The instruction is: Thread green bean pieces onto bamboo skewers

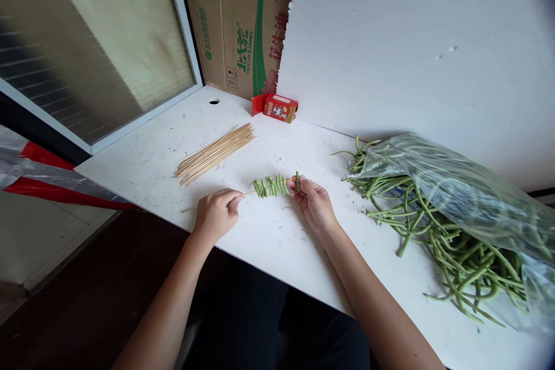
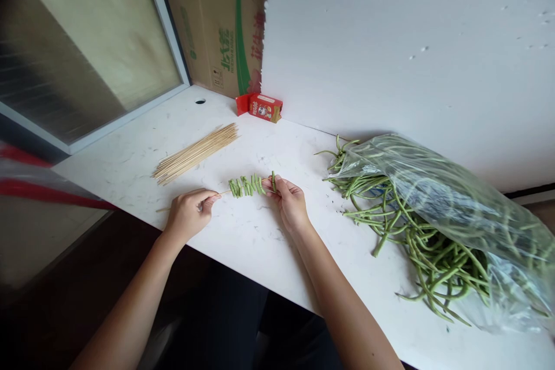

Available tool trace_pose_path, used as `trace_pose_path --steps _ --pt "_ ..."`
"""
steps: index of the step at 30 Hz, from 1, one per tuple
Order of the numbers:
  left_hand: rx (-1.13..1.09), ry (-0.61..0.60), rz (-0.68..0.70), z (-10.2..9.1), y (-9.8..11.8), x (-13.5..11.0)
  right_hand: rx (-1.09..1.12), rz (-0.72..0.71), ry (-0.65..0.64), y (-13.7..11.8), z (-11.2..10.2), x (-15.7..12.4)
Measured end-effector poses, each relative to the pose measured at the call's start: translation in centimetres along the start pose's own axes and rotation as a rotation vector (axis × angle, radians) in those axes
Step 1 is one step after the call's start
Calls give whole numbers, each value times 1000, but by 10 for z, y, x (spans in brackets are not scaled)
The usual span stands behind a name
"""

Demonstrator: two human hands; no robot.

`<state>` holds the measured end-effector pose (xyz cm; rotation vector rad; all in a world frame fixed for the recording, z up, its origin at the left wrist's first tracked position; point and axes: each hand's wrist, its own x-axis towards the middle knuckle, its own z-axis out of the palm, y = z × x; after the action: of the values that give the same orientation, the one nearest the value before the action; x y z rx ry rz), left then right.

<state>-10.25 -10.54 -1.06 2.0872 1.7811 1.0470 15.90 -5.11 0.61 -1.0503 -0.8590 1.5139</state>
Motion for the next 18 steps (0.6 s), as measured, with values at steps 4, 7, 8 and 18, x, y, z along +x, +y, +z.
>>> trace_pose_path --steps 4,7,8,18 --pt "0 -4 -5 0 0 0 -28 -13 -2 -2 1 -1" --pt "4 -10 -5 -1 1 0 -34 -18 -8 -3 1 -2" --pt "6 -11 -5 -1 1 0 -38 -19 -10 -4 1 -1" --pt "23 -25 13 0 -1 0 -31 43 -67 -4 -11 4"
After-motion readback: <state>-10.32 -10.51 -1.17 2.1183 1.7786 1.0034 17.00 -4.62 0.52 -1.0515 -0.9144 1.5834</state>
